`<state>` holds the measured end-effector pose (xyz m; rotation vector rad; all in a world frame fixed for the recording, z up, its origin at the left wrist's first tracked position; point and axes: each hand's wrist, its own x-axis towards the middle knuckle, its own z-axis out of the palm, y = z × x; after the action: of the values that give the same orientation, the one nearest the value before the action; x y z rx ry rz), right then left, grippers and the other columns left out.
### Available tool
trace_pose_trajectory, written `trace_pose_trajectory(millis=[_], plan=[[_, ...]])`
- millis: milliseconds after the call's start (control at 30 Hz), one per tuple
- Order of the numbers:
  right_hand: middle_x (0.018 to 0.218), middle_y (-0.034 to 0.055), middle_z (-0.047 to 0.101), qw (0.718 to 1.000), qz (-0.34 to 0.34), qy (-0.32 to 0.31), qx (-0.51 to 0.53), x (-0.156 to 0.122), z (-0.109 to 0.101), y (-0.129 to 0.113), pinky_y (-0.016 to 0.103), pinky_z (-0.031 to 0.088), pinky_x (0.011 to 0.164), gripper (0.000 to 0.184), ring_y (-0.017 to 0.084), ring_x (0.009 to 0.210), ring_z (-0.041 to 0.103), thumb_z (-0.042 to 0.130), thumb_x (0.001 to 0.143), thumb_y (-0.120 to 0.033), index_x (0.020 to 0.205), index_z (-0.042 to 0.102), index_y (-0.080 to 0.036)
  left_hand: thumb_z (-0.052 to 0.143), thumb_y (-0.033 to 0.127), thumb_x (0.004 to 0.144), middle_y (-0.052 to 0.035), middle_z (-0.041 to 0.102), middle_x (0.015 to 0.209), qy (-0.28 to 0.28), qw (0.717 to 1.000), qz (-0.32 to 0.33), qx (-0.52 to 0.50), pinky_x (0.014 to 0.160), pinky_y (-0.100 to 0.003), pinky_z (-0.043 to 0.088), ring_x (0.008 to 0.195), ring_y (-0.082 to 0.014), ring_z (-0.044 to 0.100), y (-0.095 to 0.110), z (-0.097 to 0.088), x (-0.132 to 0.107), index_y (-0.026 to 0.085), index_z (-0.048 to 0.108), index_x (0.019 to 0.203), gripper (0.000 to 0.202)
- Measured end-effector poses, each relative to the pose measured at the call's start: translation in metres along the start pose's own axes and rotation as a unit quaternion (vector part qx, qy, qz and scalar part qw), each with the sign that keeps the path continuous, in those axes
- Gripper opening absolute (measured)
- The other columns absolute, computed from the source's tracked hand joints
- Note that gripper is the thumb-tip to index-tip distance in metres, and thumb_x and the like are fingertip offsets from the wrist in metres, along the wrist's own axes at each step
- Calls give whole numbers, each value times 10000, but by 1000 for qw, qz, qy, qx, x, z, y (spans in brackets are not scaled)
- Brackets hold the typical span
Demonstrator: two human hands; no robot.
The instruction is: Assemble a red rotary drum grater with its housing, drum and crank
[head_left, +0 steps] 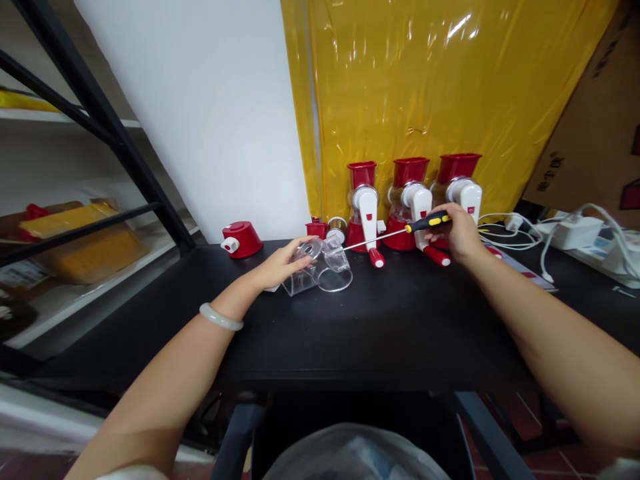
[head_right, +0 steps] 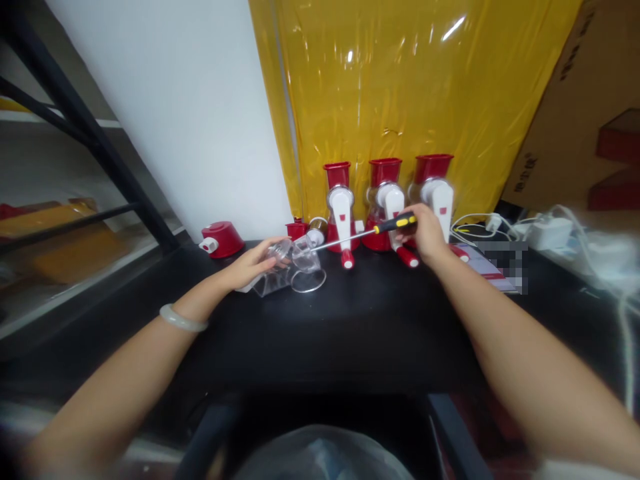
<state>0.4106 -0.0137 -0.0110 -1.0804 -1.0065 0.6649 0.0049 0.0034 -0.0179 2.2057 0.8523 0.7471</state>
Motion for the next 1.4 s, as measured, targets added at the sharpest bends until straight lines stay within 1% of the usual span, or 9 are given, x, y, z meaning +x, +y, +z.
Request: trace_pose_trajectory(millis=[100,267,467,600,800,900,1100,1267,1400], plan=[[557,3,606,1000,26,0,14,3,0,1,250,409,357,146,161,397,569,427,824,-165,800,563,-213,562,544,940,-144,703,1167,-2,1000,4,-2,856,-401,563,1013,-273,704,-2,0,0,207,394,1470,650],[583,-9,603,999,-22,-25,26,8,-4,8,257,407,331,49,139,372,518,563,808,-280,789,582,-239,556,530,950,-130,721,1131,3,1000,11,17,871,-408,559,1029,-282,705,-4,-1,0,216,407,1469,624],[490,-33,536,998,-46,-41,17,5,-6,8,243,371,328,245,118,347,445,680,816,-447,765,569,-235,549,515,960,-128,720,1132,0,1000,10,-2,866,-400,561,1015,-272,710,-3,0,0,217,398,1468,609],[420,-22,487,998,-45,-37,-1,3,-6,7,262,374,356,235,138,342,442,584,884,-434,770,588,-229,553,532,952,-130,722,1136,5,1000,8,19,883,-409,552,1062,-295,695,-5,-1,0,215,412,1464,619],[678,33,646,998,-19,-41,49,4,-5,7,259,418,386,141,147,430,577,489,792,-314,819,579,-209,553,526,953,-150,703,1181,0,1000,12,3,877,-401,553,1050,-278,697,-4,0,0,210,399,1468,623],[651,20,635,998,-22,-44,39,5,-6,6,260,422,387,128,144,424,561,513,749,-296,814,584,-213,554,503,959,-147,711,1162,-2,1000,18,6,872,-401,555,1048,-280,698,-4,0,0,210,401,1467,607],[536,-3,566,999,-28,-34,20,3,-5,5,289,401,379,94,153,373,484,535,843,-312,818,579,-233,551,502,961,-131,715,1141,-2,1000,11,4,865,-396,559,1026,-268,704,-4,-1,0,224,406,1463,592],[385,-19,467,996,-80,-43,-11,6,-7,11,269,346,366,231,150,337,450,511,919,-382,768,598,-230,554,489,964,-125,719,1136,3,1000,18,8,863,-394,561,1023,-265,707,-2,0,0,224,410,1458,579],[523,8,589,998,-44,-39,25,7,-7,14,264,406,381,246,154,390,541,470,898,-409,807,598,-220,555,499,959,-134,714,1153,-2,1000,19,4,859,-390,562,1031,-269,704,-1,-1,0,218,407,1458,592]])
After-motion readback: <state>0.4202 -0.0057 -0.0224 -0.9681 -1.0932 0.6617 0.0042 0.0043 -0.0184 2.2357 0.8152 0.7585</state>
